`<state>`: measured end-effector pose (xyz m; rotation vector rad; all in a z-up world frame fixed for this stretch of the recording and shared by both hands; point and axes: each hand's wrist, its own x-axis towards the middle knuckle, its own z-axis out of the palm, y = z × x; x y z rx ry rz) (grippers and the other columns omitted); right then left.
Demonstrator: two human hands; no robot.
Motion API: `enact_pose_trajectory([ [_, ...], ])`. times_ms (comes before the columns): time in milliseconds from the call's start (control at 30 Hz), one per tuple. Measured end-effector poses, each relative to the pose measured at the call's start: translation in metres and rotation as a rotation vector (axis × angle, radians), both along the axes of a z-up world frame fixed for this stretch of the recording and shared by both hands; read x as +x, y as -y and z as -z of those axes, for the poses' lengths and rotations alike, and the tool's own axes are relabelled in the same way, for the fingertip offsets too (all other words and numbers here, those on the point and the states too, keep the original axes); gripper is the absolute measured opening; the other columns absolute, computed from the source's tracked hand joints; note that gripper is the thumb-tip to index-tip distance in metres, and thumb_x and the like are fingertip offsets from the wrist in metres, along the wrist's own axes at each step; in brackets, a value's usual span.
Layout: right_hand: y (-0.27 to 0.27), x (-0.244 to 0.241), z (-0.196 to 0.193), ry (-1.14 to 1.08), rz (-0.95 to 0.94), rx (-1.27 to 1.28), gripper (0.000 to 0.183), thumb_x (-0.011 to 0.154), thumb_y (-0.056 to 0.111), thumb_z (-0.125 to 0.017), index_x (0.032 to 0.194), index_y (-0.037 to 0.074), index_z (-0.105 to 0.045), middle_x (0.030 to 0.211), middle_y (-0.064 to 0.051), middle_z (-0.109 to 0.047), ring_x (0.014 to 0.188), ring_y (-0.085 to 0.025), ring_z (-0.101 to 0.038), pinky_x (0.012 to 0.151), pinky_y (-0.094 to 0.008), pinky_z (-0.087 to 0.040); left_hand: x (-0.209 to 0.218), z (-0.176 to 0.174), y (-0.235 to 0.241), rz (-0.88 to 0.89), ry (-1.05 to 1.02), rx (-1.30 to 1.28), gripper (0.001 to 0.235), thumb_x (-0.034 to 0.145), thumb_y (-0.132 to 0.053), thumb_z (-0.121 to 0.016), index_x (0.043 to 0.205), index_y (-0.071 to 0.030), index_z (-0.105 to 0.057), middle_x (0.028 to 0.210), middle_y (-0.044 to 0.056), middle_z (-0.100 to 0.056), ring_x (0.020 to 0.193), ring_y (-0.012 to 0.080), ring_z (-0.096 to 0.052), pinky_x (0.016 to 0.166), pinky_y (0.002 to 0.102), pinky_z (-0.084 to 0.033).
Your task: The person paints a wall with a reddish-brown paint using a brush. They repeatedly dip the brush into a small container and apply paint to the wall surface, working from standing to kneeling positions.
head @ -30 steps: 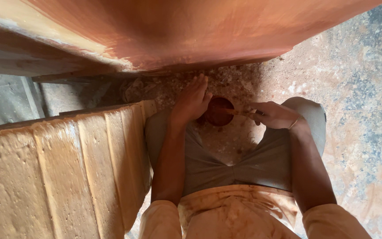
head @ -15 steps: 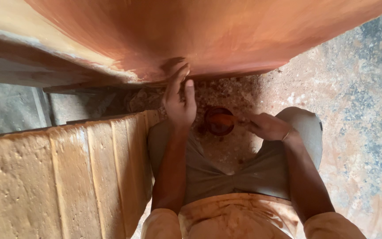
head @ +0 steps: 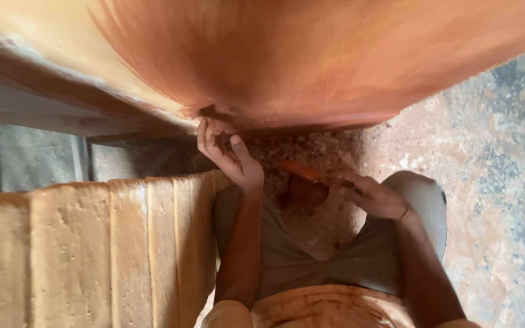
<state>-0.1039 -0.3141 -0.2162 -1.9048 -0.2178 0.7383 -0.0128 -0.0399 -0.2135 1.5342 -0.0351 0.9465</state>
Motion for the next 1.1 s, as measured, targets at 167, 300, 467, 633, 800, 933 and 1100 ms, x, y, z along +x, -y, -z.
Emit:
enact_pose_trajectory([
  [167, -0.048, 0.001, -0.017, 0.581, 0.125, 0.245, 0.039, 0.109, 0.016, -0.055, 0.147, 0.006, -0.053, 0.12, -0.011, -0.061, 0.111, -0.024, -0.058, 0.095, -0.035, -0.048, 0.003, -0.001, -0.014, -0.114, 0.088, 0.04, 0.049, 0.115, -0.025, -0.047, 0.157, -0.002, -0.039, 0.169, 0.017, -0.031, 0.15, 0.0332, -0.037, 0.126, 0.045, -0.037],
  [300, -0.052, 0.007, -0.02, 0.192, 0.46, 0.627, 0.041, 0.109, 0.017, -0.052, 0.148, 0.008, -0.054, 0.103, -0.002, -0.062, 0.078, -0.006, -0.054, 0.065, -0.02, -0.049, 0.002, 0.003, -0.016, 0.03, 0.078, 0.007, 0.051, 0.117, -0.027, -0.044, 0.163, -0.006, -0.035, 0.174, 0.015, -0.026, 0.155, 0.033, -0.032, 0.127, 0.045, -0.034],
  [467, 0.005, -0.028, -0.028, 0.156, 0.871, 0.646, 0.04, 0.107, 0.019, -0.046, 0.146, 0.016, -0.056, 0.088, 0.001, -0.064, 0.045, 0.001, -0.037, 0.032, -0.014, -0.031, 0.007, 0.005, -0.008, 0.247, -0.037, -0.093, 0.056, 0.115, -0.036, -0.047, 0.16, -0.006, -0.035, 0.177, 0.014, -0.016, 0.155, 0.0339, -0.033, 0.121, 0.047, -0.034],
  [633, 0.013, -0.049, -0.014, 0.367, 1.197, 0.817, 0.027, 0.118, 0.019, -0.047, 0.144, 0.018, -0.052, 0.082, 0.003, -0.053, 0.054, 0.0, -0.038, 0.042, -0.016, -0.033, 0.0, -0.007, -0.008, 0.293, -0.118, -0.068, 0.063, 0.114, -0.043, -0.042, 0.163, -0.005, -0.031, 0.177, 0.014, -0.012, 0.161, 0.0348, -0.027, 0.13, 0.051, -0.028],
  [800, -0.038, -0.013, -0.011, 0.463, 1.251, 0.679, 0.029, 0.117, 0.021, -0.046, 0.145, 0.015, -0.051, 0.081, 0.002, -0.047, 0.058, -0.004, -0.038, 0.044, -0.02, -0.034, 0.001, -0.01, -0.01, 0.263, -0.134, -0.047, 0.061, 0.113, -0.04, -0.041, 0.162, -0.003, -0.034, 0.176, 0.016, -0.019, 0.159, 0.0354, -0.031, 0.128, 0.051, -0.029],
  [933, -0.133, -0.001, 0.01, 0.43, 1.033, 0.386, 0.033, 0.113, 0.02, -0.046, 0.144, 0.01, -0.049, 0.095, -0.002, -0.048, 0.072, -0.009, -0.043, 0.059, -0.025, -0.042, 0.005, -0.008, -0.012, 0.19, 0.007, -0.04, 0.054, 0.118, -0.032, -0.04, 0.161, -0.001, -0.034, 0.173, 0.018, -0.027, 0.162, 0.0349, -0.029, 0.132, 0.05, -0.025],
  [1100, -0.2, -0.018, 0.054, 0.339, 0.619, 0.356, 0.034, 0.111, 0.018, -0.046, 0.141, 0.004, -0.05, 0.109, -0.007, -0.05, 0.089, -0.015, -0.048, 0.079, -0.029, -0.048, 0.001, -0.018, -0.016, -0.081, 0.086, -0.034, 0.053, 0.117, -0.029, -0.037, 0.161, 0.001, -0.034, 0.171, 0.017, -0.032, 0.161, 0.0334, -0.033, 0.134, 0.046, -0.027],
])
